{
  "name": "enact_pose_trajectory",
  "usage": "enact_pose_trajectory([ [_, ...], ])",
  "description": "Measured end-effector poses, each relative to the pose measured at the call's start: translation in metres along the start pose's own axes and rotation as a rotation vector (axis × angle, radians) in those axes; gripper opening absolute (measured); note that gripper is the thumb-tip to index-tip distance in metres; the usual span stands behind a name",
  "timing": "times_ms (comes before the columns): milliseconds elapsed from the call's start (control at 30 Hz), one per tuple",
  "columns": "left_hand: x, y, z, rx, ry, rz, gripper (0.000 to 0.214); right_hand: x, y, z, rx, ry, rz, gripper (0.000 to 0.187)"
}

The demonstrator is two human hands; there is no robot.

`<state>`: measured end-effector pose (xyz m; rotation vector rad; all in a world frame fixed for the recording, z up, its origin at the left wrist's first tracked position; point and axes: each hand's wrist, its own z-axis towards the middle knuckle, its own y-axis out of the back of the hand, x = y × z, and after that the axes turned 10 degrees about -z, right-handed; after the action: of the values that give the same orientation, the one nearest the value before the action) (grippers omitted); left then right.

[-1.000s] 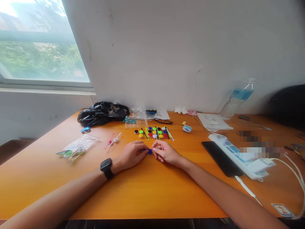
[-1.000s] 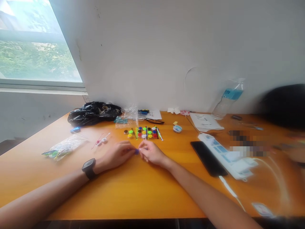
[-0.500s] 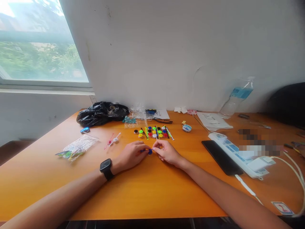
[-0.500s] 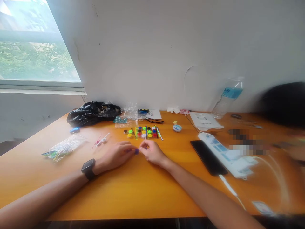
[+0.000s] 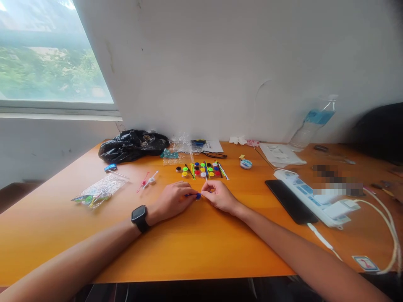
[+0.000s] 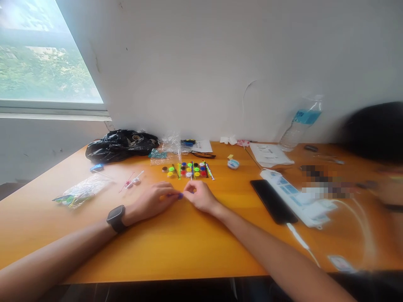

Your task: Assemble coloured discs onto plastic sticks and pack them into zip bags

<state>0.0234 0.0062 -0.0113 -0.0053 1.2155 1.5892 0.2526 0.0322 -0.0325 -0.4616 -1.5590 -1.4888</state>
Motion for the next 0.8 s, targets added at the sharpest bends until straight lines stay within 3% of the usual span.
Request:
enact_pose_trajectory([
  [467, 0.0013, -0.0024, -0.0015, 0.029, -0.124, 0.109, 0.016, 0.0057, -0.0018, -0.0057, 0.002, 0.017, 0.029, 0.013],
  [800, -0.0011, -0.0032, -0.0011, 0.079, -0.021, -0.025, 0.014, 0.0058, -0.0014, -0.0050, 0.024, 0.008, 0.044, 0.014],
])
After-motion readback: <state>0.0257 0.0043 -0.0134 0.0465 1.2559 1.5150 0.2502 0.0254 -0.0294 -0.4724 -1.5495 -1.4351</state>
